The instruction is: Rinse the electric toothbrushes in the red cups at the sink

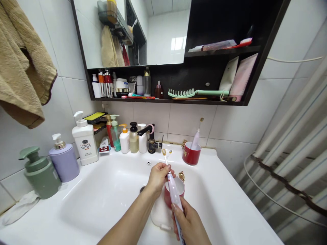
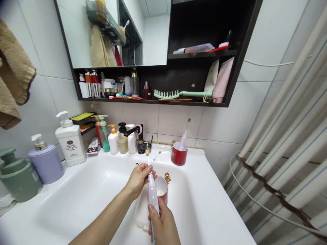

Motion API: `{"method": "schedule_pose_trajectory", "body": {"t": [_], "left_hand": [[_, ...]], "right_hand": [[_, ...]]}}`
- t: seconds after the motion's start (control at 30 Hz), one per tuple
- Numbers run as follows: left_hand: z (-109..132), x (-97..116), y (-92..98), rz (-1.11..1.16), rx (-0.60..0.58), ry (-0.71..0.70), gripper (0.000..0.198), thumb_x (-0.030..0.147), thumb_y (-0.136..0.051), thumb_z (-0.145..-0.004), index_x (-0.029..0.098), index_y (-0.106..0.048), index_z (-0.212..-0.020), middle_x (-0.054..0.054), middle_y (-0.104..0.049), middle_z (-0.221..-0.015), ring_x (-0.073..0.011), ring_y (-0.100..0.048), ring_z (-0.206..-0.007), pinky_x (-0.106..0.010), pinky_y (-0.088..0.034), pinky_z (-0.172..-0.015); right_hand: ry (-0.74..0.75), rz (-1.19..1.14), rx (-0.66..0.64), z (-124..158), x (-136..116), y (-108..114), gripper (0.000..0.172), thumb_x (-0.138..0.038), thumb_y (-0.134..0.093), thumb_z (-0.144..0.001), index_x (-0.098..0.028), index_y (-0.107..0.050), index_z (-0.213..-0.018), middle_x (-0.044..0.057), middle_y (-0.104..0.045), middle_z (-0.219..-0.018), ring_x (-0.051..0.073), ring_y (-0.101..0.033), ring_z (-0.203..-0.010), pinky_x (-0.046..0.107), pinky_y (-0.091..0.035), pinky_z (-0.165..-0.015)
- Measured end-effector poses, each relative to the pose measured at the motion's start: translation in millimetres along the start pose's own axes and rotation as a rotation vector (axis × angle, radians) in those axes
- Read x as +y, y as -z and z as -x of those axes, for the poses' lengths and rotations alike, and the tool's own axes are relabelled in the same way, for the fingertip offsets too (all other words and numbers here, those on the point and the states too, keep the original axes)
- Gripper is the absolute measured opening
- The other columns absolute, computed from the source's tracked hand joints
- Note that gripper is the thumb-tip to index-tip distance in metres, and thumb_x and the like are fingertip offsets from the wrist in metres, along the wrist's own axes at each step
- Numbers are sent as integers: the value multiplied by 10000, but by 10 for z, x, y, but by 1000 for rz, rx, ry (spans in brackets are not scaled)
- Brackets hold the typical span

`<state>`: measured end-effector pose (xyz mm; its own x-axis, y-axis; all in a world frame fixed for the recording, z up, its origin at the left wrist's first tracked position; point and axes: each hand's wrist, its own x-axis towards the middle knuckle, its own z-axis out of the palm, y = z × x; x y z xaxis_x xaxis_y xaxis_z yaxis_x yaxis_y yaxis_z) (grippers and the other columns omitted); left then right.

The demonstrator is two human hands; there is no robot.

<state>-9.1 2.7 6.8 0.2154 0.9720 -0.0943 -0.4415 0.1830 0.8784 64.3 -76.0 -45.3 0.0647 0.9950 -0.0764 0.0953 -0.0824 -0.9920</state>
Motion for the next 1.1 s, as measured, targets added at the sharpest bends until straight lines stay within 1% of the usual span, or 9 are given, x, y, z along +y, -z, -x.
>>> {"method": "schedule_pose_trajectory", "body": {"t": [0.13,0.27,0.33,0.47,0.63,0.77,0.83,1.0,1.1], "left_hand": [[20,19,-9,12,5,-2,191,259,-561,-550,130,-422,-576,20,-515,-482,-86,-513,-441,-226,-394,-534],[39,37,-15,37,4,-11,176,248,-552,-561,129,-422,-577,17,-517,-487,-88,-518,-445,-229,-395,-542],[41,42,-15,44,-5,-15,177,246,-553,-559,129,-422,-585,17,-518,-488,-92,-520,-449,-228,-395,-533],[39,46,-19,40,-17,-20,173,248,-544,-567,127,-423,-592,16,-516,-485,-95,-519,-446,-224,-392,-511],[35,53,-26,24,16,-33,159,247,-534,-579,123,-436,-600,10,-523,-499,-88,-515,-443,-216,-385,-504],[32,48,-14,79,-56,-16,174,260,-545,-567,128,-436,-600,10,-521,-497,-89,-514,-459,-221,-386,-520],[39,41,-14,109,-88,-9,184,275,-546,-564,131,-436,-600,11,-518,-495,-89,-513,-469,-223,-386,-528],[72,35,-42,61,-92,-56,214,304,-554,-549,128,-446,-607,-2,-532,-520,-99,-516,-493,-228,-382,-535],[84,47,-52,90,-131,-34,208,299,-548,-554,128,-442,-603,7,-521,-500,-92,-508,-478,-225,-380,-531]], "right_hand": [[27,52,-5,26,-98,7,352,-464,-361,-643,-150,-401,-798,-67,-356,-466,43,-323,-282,174,-280,-259],[54,78,-45,61,-202,17,278,-420,-356,-673,-162,-392,-770,-65,-358,-480,47,-339,-308,176,-299,-291],[65,78,-62,55,-202,10,253,-400,-348,-686,-161,-388,-758,-66,-351,-475,48,-336,-318,179,-303,-304],[78,58,-58,20,-138,-16,256,-404,-331,-693,-159,-380,-751,-69,-346,-459,56,-336,-324,183,-296,-308],[75,-1,-56,37,-161,-31,255,-430,-356,-677,-176,-370,-693,-66,-347,-470,58,-356,-351,177,-307,-327],[-6,-156,-147,77,-227,-42,283,-468,-339,-666,-185,-335,-649,-56,-372,-526,45,-356,-335,177,-308,-306],[-23,-191,-177,88,-237,-40,290,-475,-335,-664,-186,-327,-638,-52,-381,-545,40,-355,-330,179,-311,-303],[64,-116,-100,93,-201,-36,278,-454,-362,-663,-176,-356,-671,-65,-361,-496,44,-367,-347,171,-312,-329],[20,-172,-147,93,-192,-43,304,-485,-338,-654,-181,-343,-659,-59,-378,-522,41,-360,-327,175,-303,-307]]}}
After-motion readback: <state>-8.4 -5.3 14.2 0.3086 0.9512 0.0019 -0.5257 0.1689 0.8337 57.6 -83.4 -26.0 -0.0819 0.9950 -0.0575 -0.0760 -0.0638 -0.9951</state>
